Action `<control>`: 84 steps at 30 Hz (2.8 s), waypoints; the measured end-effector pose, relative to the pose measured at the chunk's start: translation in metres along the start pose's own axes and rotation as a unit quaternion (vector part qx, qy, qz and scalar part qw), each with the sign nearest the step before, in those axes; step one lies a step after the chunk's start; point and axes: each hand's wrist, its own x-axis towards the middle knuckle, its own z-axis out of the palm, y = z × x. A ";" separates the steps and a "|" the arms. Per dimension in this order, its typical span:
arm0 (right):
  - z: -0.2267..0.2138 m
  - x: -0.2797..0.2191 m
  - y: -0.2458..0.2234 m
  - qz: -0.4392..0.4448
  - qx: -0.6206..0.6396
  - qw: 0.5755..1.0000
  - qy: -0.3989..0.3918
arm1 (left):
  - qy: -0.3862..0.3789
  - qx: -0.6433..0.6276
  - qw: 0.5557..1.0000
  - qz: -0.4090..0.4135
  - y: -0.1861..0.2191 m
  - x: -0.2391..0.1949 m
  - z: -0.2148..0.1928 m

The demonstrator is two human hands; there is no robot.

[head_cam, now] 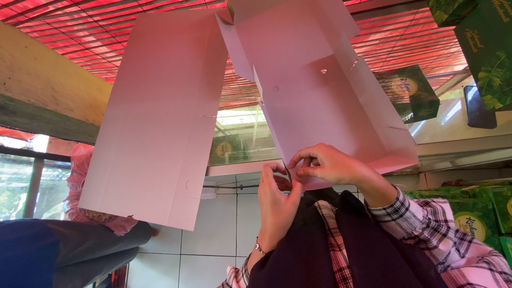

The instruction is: The person folds a flat cardboard sheet into a box by creasing along pre-scored lines, tucking flaps, and securing tabs. They then place the finished box on a shelf with other identical boxes.

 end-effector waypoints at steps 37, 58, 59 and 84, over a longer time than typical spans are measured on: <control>-0.034 -0.102 0.014 0.234 -0.033 0.937 0.257 | -0.045 0.338 0.937 -0.077 -0.011 0.065 -0.063; 0.017 -0.044 0.017 0.189 0.146 0.940 0.242 | 0.080 0.358 0.900 0.235 0.054 0.041 -0.036; 0.020 -0.040 0.018 0.116 0.187 0.951 0.215 | -0.004 0.298 0.926 0.230 0.056 0.039 -0.035; 0.056 -0.006 -0.005 0.029 0.290 0.950 0.115 | -0.109 0.147 0.965 0.189 0.023 0.042 -0.089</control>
